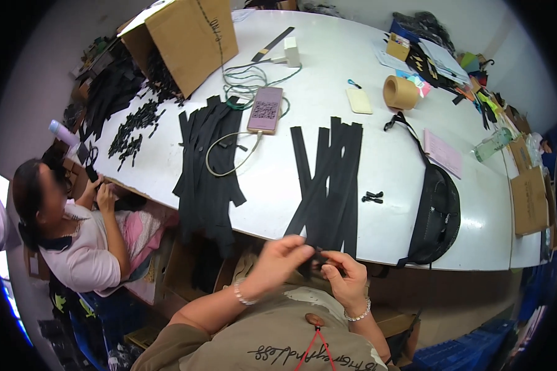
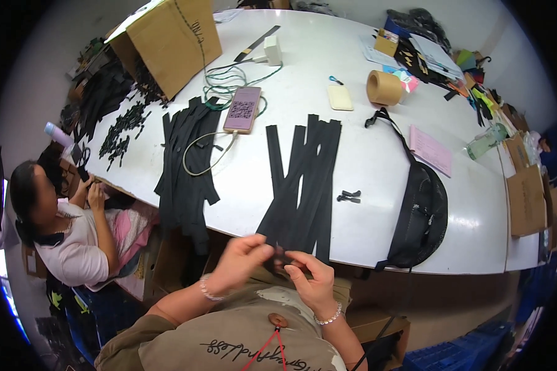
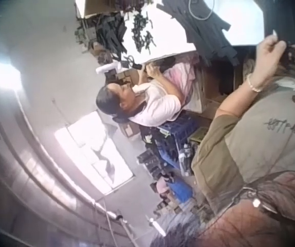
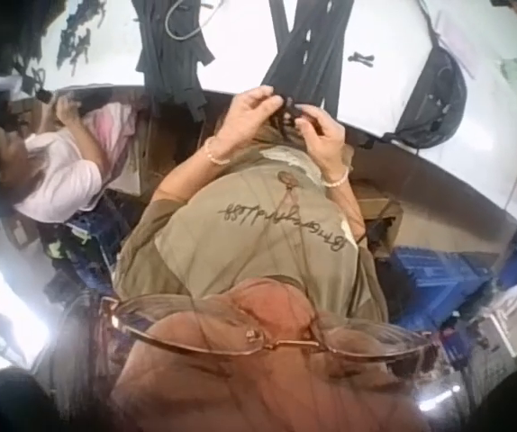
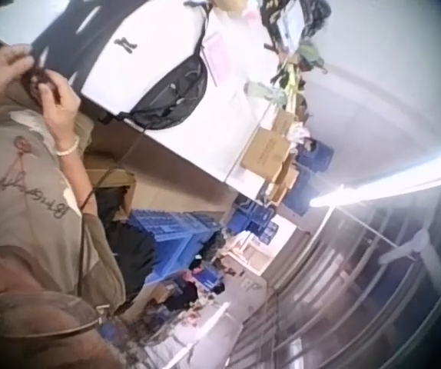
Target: Attaching plastic buckles to fabric straps for bags by threading the strap through the buckle loops.
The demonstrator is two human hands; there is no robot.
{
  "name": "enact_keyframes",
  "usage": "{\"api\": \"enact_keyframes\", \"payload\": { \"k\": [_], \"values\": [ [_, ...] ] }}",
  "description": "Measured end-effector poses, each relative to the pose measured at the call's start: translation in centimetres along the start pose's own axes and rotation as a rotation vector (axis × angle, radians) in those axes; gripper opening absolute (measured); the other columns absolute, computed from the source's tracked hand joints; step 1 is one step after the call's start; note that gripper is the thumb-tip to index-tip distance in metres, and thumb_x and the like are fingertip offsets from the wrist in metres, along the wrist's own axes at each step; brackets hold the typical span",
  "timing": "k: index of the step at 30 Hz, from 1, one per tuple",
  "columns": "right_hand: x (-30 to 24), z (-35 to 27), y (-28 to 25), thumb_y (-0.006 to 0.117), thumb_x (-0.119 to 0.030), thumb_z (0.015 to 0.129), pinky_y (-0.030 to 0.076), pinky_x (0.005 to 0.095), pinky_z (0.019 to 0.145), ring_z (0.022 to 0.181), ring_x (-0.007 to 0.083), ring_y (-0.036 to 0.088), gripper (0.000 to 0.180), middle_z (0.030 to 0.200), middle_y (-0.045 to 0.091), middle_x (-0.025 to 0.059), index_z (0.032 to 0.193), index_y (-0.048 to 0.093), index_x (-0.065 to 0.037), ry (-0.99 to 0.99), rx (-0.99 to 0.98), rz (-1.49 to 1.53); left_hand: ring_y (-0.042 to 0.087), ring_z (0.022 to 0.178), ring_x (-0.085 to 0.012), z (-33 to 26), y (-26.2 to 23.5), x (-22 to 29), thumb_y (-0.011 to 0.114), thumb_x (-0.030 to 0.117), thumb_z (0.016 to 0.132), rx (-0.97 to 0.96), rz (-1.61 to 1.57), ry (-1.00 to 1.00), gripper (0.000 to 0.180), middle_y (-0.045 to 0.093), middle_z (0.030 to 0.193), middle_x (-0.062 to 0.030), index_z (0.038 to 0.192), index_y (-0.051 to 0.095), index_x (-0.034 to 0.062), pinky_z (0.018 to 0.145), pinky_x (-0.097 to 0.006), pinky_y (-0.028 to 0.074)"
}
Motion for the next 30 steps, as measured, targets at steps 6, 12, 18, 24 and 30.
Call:
{"api": "enact_keyframes", "payload": {
  "k": [6,12,18,24,30],
  "values": [
    [1.4,0.7,-3.9,0.055,-0.002,0.088,0.045,0.0170,0.055,0.061,0.0047,0.054,0.014,0.072,0.059,0.0028,0.099,0.063,0.003,0.041,0.208,-0.077,0.054,0.048,-0.0105,-0.3,-9.6,12.6,0.052,0.014,0.093,0.573,0.210,0.474,0.014,0.056,0.067,-0.0034,0.085,0.056,0.0027,0.044,-0.023,0.047],
    [4.0,1.4,-7.6,0.056,-0.004,0.089,0.042,0.0170,0.052,0.058,0.0045,0.051,0.012,0.070,0.058,0.0010,0.095,0.063,0.002,0.059,0.450,-0.088,0.051,0.060,-0.0033,7.4,-21.0,16.5,0.053,0.024,0.094,0.689,0.314,0.573,0.023,0.053,0.069,0.0024,0.091,0.060,0.0029,0.046,-0.018,0.044],
    [5.7,2.6,-8.3,0.056,-0.002,0.087,0.043,0.0187,0.051,0.060,0.0056,0.052,0.010,0.072,0.058,0.0021,0.093,0.063,0.002,0.107,0.457,-0.037,0.047,0.061,-0.0061,12.4,-28.5,12.5,0.060,0.026,0.088,0.807,0.876,0.413,0.027,0.052,0.064,0.0030,0.086,0.062,-0.0017,0.055,-0.022,0.038],
    [2.9,7.1,-8.2,0.060,-0.003,0.081,0.046,0.0243,0.061,0.073,0.0137,0.055,0.020,0.103,0.054,0.0084,0.101,0.063,-0.005,-0.078,0.412,-0.630,0.050,0.065,-0.0177,11.3,-26.8,12.4,0.064,0.030,0.083,0.846,0.981,0.455,0.037,0.056,0.073,-0.0105,0.089,0.058,-0.0059,0.058,-0.030,0.042],
    [3.0,9.2,-6.9,0.067,-0.012,0.077,0.048,0.0343,0.066,0.083,0.0267,0.060,0.021,0.105,0.052,0.0098,0.098,0.063,-0.011,-0.104,0.364,-0.911,0.051,0.109,-0.0253,9.0,-25.8,12.8,0.064,0.032,0.085,1.036,1.269,0.508,0.060,0.049,0.122,-0.0203,0.126,0.046,-0.0069,0.089,-0.028,0.044]
  ]
}}
Point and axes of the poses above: each hand's wrist, its own z-axis towards the middle knuckle, its own y-axis out of the palm, x = y × z, the point moved 5 cm from there along z, towards the middle knuckle
